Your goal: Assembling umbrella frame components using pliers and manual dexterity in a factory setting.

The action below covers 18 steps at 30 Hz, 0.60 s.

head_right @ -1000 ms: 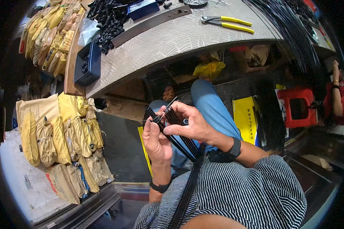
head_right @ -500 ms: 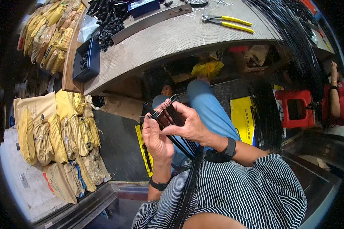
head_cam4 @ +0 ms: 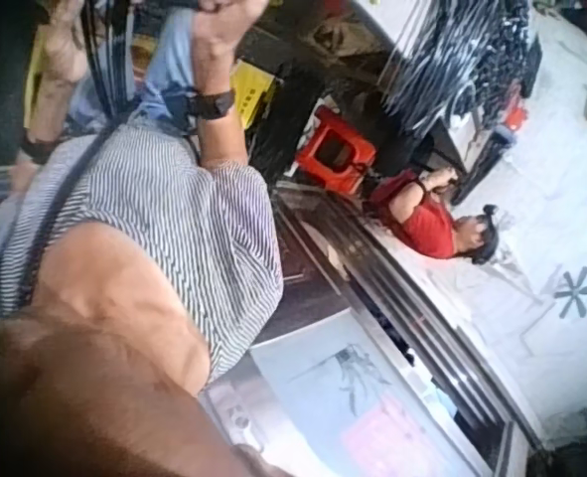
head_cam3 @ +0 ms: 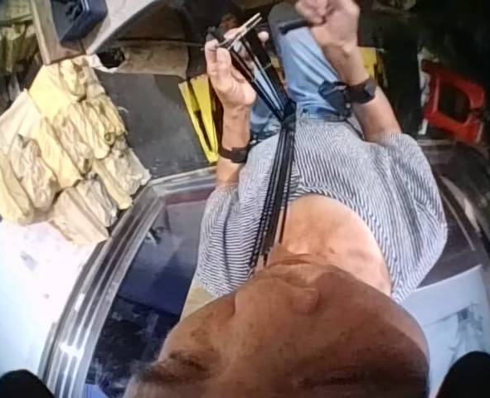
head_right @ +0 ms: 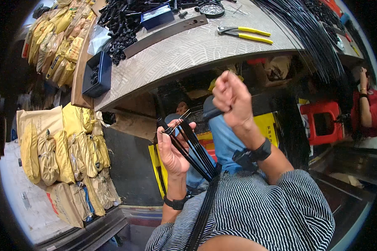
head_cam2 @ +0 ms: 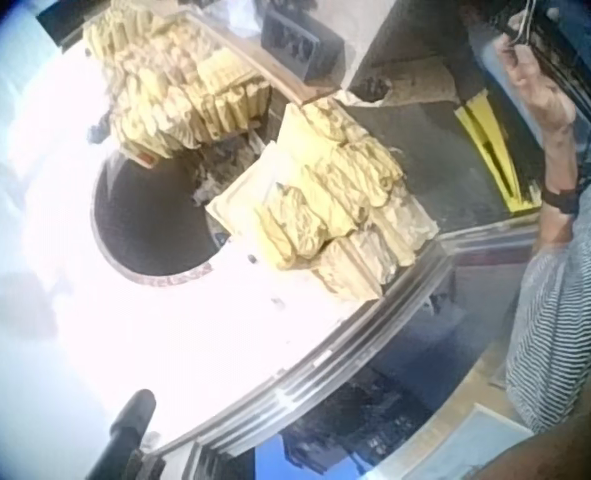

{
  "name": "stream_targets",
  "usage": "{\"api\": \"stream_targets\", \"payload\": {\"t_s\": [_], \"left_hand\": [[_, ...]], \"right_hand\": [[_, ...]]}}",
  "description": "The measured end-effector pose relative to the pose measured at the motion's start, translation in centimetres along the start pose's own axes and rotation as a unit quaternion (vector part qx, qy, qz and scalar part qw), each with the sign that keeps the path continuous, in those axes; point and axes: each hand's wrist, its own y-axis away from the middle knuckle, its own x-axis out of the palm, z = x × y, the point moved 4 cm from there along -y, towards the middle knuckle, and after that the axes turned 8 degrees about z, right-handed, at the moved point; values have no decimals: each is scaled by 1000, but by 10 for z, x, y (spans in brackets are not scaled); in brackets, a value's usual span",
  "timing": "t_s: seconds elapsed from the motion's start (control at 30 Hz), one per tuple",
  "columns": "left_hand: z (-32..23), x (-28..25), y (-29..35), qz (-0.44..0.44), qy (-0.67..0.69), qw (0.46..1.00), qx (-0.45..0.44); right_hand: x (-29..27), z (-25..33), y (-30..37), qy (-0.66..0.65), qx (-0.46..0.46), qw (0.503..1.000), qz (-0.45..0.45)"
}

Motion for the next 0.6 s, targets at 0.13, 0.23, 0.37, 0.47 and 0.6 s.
{"api": "stream_targets", "payload": {"t_s": [0.13, 0.23, 0.37, 0.47, 0.6], "left_hand": [[-1, -3, 0, -14, 27, 1000, 8], [4, -6, -3, -27, 38, 999, -22], [1, -11, 1, -41, 66, 997, -13], [2, -14, 1, -65, 49, 997, -15], [0, -11, 3, -76, 12, 997, -18]], "right_hand": [[-4, 22, -22, 260, -51, 964, -11], [-81, -17, -12, 486, 60, 870, -64], [-116, -64, 25, 428, 121, 893, -67], [-122, -69, 32, 413, 77, 904, -72], [-126, -70, 38, 486, 33, 873, -36]]}}
